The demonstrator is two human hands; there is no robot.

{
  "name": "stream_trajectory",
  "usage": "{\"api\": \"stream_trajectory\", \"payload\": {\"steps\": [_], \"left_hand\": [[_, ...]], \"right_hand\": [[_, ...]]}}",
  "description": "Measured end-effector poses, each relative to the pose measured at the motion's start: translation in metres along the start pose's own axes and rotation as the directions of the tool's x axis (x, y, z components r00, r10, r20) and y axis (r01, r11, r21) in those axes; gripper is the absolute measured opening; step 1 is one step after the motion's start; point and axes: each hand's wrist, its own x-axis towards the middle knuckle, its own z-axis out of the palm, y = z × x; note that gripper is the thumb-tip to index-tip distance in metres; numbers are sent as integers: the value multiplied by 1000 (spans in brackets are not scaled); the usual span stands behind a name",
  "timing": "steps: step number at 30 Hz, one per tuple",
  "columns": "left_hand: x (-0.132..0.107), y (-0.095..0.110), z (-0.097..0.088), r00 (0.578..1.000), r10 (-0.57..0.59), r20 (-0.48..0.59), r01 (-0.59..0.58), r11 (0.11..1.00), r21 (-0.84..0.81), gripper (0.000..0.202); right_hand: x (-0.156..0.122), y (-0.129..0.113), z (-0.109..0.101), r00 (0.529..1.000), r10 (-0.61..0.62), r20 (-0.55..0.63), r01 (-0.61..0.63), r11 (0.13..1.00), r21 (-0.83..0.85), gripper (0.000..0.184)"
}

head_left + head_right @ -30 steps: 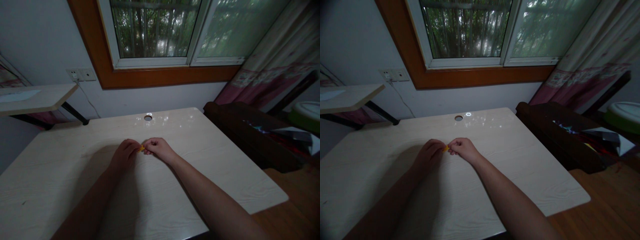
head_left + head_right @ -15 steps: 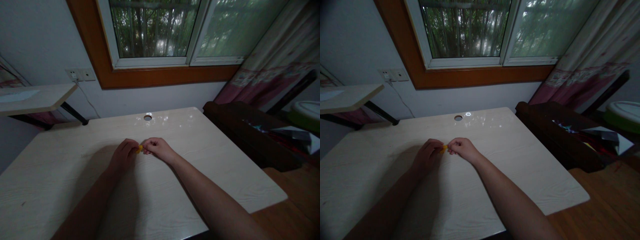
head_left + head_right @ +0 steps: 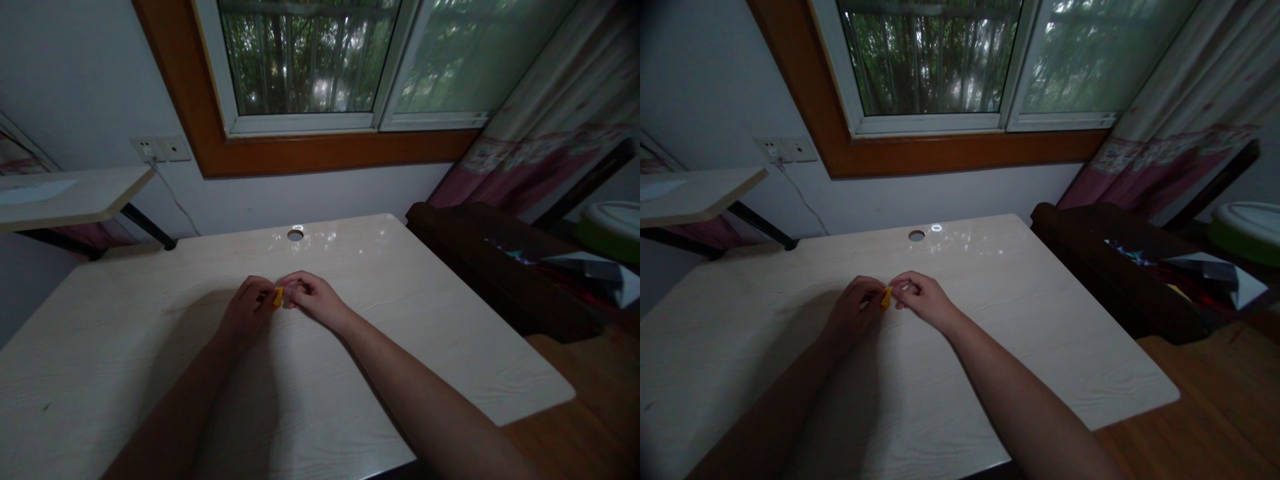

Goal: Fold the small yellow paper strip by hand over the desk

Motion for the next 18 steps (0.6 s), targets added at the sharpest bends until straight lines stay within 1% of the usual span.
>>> {"api": "stream_trajectory", "payload": {"steps": [3, 5, 9, 12, 18], "left_hand": [[0, 0, 1, 1000, -21, -11, 21, 1000, 3, 8], [0, 0, 2, 1000, -32, 1, 32, 999, 13, 8], [0, 2, 2, 999, -21, 25, 19, 996, 82, 5], [-1, 2, 2, 999, -14, 48, 9, 995, 96, 4], [-1, 2, 2, 993, -113, 34, 111, 992, 63, 6]], "right_hand": [[-1, -4, 1, 1000, -8, 29, 9, 1000, -22, 33], [-2, -6, 2, 999, -19, 46, 22, 998, -60, 34], [-2, -6, 3, 997, -56, 62, 67, 980, -185, 33], [-3, -4, 4, 995, -82, 58, 95, 954, -284, 31], [-6, -6, 6, 991, -89, 95, 117, 928, -353, 36]]}}
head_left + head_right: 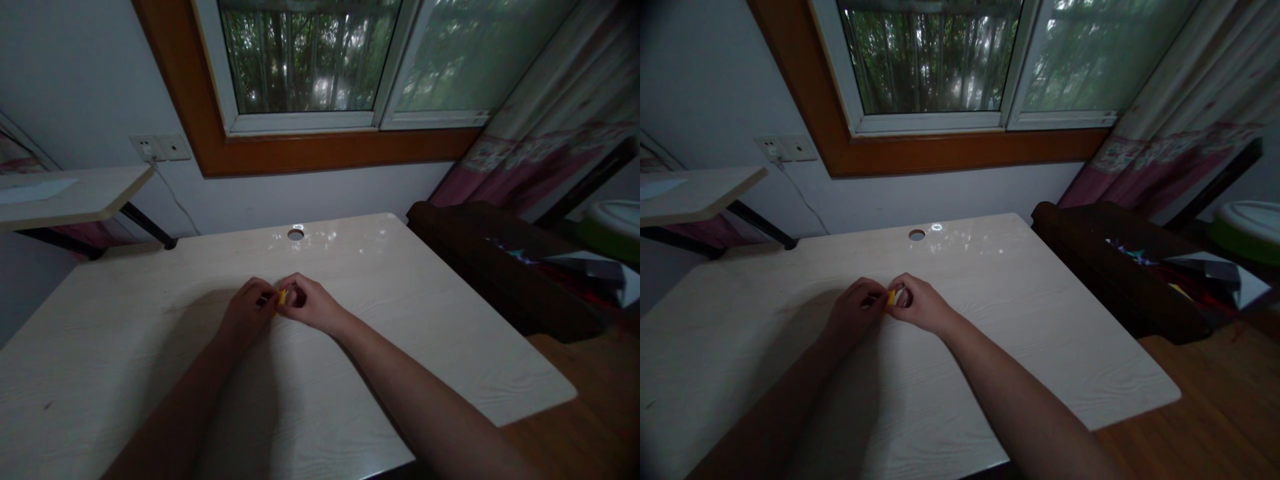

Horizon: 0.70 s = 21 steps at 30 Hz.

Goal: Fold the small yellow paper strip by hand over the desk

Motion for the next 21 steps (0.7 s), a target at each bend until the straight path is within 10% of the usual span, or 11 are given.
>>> {"api": "stream_trajectory", "payload": {"steps": [21], "left_hand": [[4, 1, -3, 997, -61, -38, 59, 996, -64, 9]], "right_hand": [[0, 0, -3, 996, -76, -43, 76, 997, -12, 31]]}}
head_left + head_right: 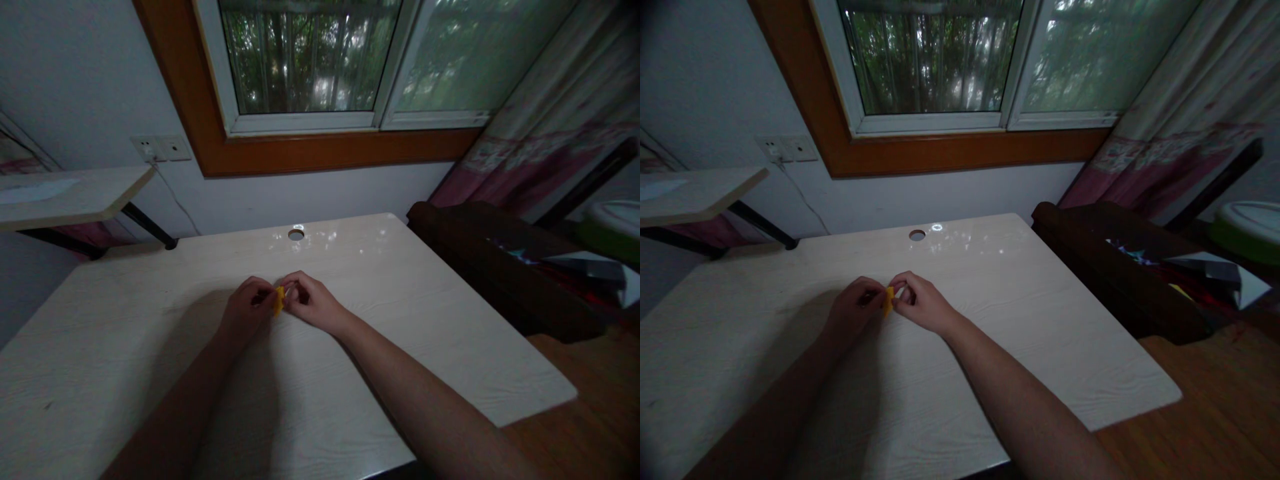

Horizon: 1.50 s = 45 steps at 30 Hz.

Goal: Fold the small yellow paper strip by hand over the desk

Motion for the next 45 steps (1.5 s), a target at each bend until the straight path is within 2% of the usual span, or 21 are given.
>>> {"api": "stream_trajectory", "payload": {"steps": [8, 29, 38, 45], "left_hand": [[1, -3, -2, 1000, -4, -1, 3, 999, -47, 12], [1, 2, -3, 999, 26, 27, -24, 995, -92, 10], [0, -1, -3, 996, 60, 61, -53, 993, -108, 7], [0, 1, -4, 994, 96, 59, -89, 991, -102, 8]], "right_hand": [[0, 2, -1, 1000, 27, -1, -27, 994, 104, 36], [2, 2, -2, 995, 100, 23, -102, 949, 299, 21], [2, 5, -1, 994, 105, 33, -110, 936, 334, 26], [3, 7, -2, 987, 152, 59, -162, 946, 281, 17]]}}
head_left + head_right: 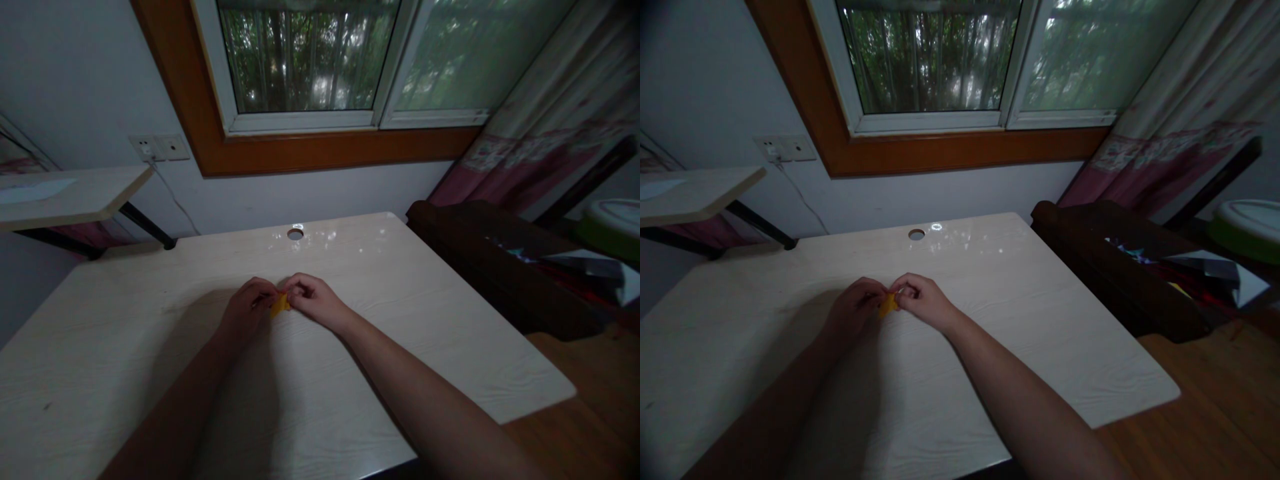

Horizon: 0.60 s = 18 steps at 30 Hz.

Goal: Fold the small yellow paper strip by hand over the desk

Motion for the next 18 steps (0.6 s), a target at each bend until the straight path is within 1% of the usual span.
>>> {"api": "stream_trajectory", "payload": {"steps": [4, 9, 13, 15, 18], "left_hand": [[0, 1, 0, 999, 32, -6, -32, 999, -18, 8], [0, 0, 1, 994, 112, -20, -112, 993, -24, 6], [-1, 1, 4, 979, 202, -1, -202, 979, 39, 15], [-2, 1, 4, 969, 247, 15, -247, 966, 80, 16], [-3, 2, 5, 966, 259, 20, -260, 961, 99, 15]], "right_hand": [[0, -1, 1, 999, -4, -47, 3, 1000, -23, 16], [0, -2, 3, 991, -55, -122, 46, 996, -75, 13], [0, -1, 4, 982, -103, -156, 84, 989, -123, 13], [0, -1, 4, 980, -108, -167, 84, 987, -140, 12], [0, 0, 4, 981, -96, -166, 73, 988, -140, 12]]}}
